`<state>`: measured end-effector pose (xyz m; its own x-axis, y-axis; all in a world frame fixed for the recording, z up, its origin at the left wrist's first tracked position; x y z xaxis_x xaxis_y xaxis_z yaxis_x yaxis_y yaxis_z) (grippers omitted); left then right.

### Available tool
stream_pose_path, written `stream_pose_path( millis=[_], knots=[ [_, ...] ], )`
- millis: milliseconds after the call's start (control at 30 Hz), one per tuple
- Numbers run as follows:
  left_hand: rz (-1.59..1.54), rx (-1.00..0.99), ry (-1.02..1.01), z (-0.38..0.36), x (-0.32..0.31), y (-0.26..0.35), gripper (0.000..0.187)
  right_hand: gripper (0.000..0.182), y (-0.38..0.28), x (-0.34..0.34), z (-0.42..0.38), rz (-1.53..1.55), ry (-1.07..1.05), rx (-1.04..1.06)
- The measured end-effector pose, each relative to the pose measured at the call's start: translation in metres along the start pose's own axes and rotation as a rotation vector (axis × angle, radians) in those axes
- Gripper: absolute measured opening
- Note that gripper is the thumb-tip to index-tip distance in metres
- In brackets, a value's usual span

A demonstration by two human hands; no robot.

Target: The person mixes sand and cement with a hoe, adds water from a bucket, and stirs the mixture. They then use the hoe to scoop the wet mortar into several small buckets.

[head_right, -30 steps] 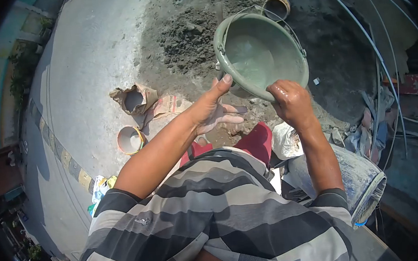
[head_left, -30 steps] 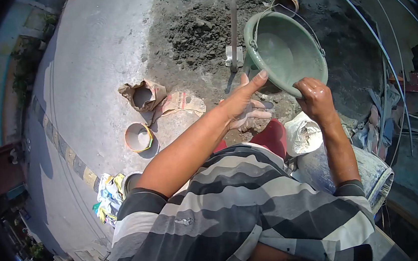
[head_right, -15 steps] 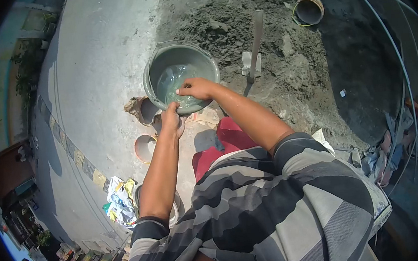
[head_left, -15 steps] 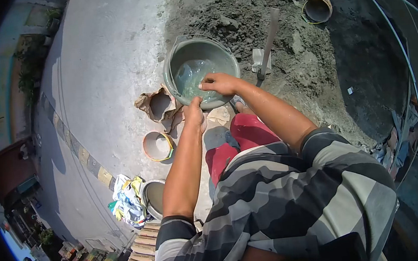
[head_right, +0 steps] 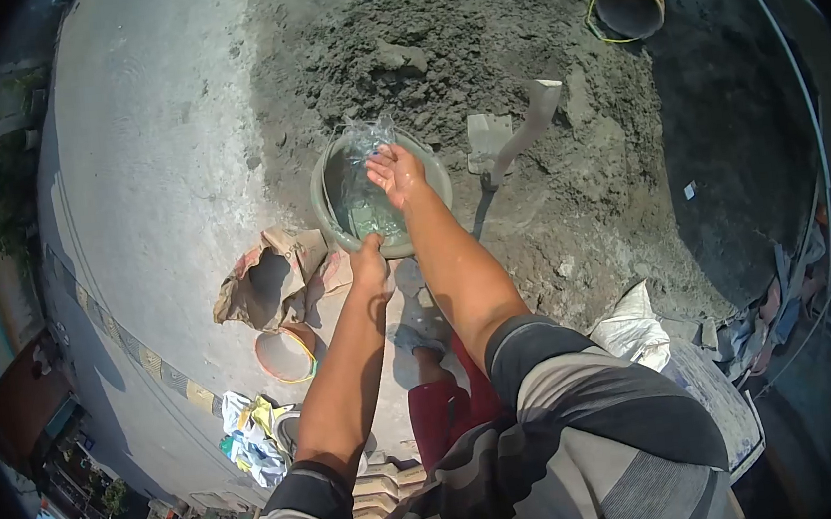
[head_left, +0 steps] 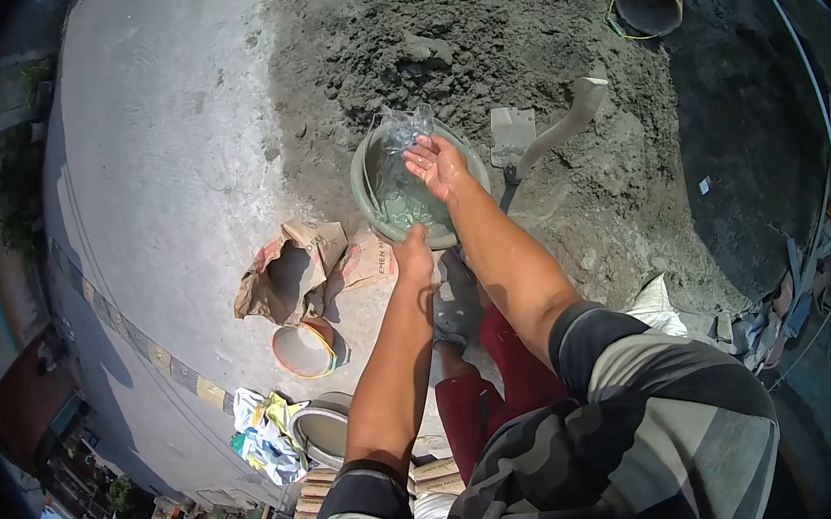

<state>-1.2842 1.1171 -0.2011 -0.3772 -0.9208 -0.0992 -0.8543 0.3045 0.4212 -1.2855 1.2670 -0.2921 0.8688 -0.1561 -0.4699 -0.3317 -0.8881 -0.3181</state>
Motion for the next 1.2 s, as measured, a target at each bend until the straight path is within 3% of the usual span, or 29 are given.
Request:
stream_pose_path(
  millis=[33,67,100,133,200,267,333,367,433,467,533,567,600,667,733,800,833,900,933,1000,1033,1067,1100,1133,1200],
  knots=[
    [-0.083,0.070,-0.023,0.014,-0.009,0.003,0.034,0.040,-0.003,0.009,0.007,-0.001,0.017,-0.007],
    [-0.169,0.134,-0.049,0.021,-0.018,0.004,0.038,0.042,-0.005,0.021,0.013,-0.236,0.122,-0.083],
    [-0.172,0.137,-0.051,0.026,-0.023,0.003,0.038,0.043,-0.007,0.033,0.022,-0.473,0.218,-0.154],
    [-0.160,0.118,-0.049,0.029,-0.028,0.003,0.037,0.043,-0.004,0.037,0.029,-0.478,0.219,-0.156],
    [-0.150,0.097,-0.041,0.041,-0.026,-0.007,0.036,0.046,0.013,0.052,0.038,-0.730,0.327,-0.356],
    [0.069,0.006,0.009,0.064,-0.007,-0.024,0.071,0.046,0.016,0.046,0.038,-0.722,0.350,-0.380],
    [0.218,-0.036,0.020,0.074,0.002,-0.023,0.100,0.044,0.035,0.043,0.056,-0.417,0.366,-0.386],
    [0.127,0.019,-0.024,0.079,0.005,-0.022,0.099,0.044,0.033,0.042,0.062,-0.413,0.365,-0.387],
    [0.068,0.022,0.081,0.089,0.003,-0.016,0.047,0.040,0.007,0.000,0.066,0.184,-0.090,-0.072],
    [0.038,0.021,0.133,0.094,0.002,-0.014,0.028,0.040,-0.006,-0.007,0.064,0.189,-0.092,-0.070],
    [0.050,0.066,0.044,0.103,0.001,-0.014,0.071,0.039,-0.020,0.001,0.056,-0.143,0.047,-0.087],
    [0.048,0.075,0.021,0.105,0.000,-0.014,0.084,0.039,-0.018,-0.001,0.055,-0.143,0.046,-0.089],
    [0.047,0.085,-0.003,0.107,-0.002,-0.014,0.098,0.039,-0.008,0.008,0.058,-0.366,0.120,-0.196],
    [0.147,0.101,0.047,0.103,0.000,-0.021,0.098,0.039,0.010,0.034,0.065,-0.815,0.270,-0.415],
    [0.252,0.119,0.095,0.098,0.001,-0.027,0.098,0.036,0.025,0.041,0.078,-0.804,0.270,-0.477],
    [0.317,0.136,0.117,0.093,-0.001,-0.028,0.099,0.036,0.035,0.032,0.077,-0.476,0.378,-0.406],
    [0.180,0.023,0.149,0.092,-0.003,-0.019,0.061,0.036,0.028,0.028,0.078,-0.475,0.378,-0.403],
    [0.044,-0.086,0.182,0.092,-0.005,-0.007,0.029,0.036,-0.003,-0.007,0.081,0.216,-0.089,-0.050],
    [0.077,-0.033,0.177,0.099,-0.006,-0.003,0.030,0.036,-0.019,-0.014,0.073,0.215,-0.091,-0.047],
    [0.115,0.028,0.174,0.101,-0.005,0.002,0.032,0.034,-0.054,-0.008,0.054,0.127,0.112,0.103],
    [0.152,0.095,0.102,0.096,-0.012,0.009,0.063,0.035,-0.051,0.003,0.057,-0.080,0.127,0.032],
    [0.168,0.126,0.063,0.089,-0.023,0.014,0.081,0.035,-0.046,0.009,0.062,-0.082,0.126,0.036],
    [0.185,0.156,0.024,0.082,-0.033,0.020,0.100,0.035,-0.033,0.016,0.060,-0.383,0.202,-0.165],
    [0.254,0.102,0.113,0.071,-0.040,0.021,0.101,0.036,-0.020,0.028,0.059,-0.684,0.279,-0.370],
    [0.326,0.045,0.203,0.053,-0.052,0.023,0.101,0.036,-0.001,0.039,0.073,-0.642,0.335,-0.432]
  ],
)
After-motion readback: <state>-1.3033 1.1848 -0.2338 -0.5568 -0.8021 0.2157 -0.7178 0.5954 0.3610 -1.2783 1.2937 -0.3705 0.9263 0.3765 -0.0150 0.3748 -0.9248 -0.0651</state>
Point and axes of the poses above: each hand's wrist, its own z-axis towards the middle knuckle, its own x-axis out of the back of the hand, y = z × x, the point moved 5 cm from there along z, towards the middle knuckle, and after that the axes turned 5 degrees about x, right-handed, at the moved point
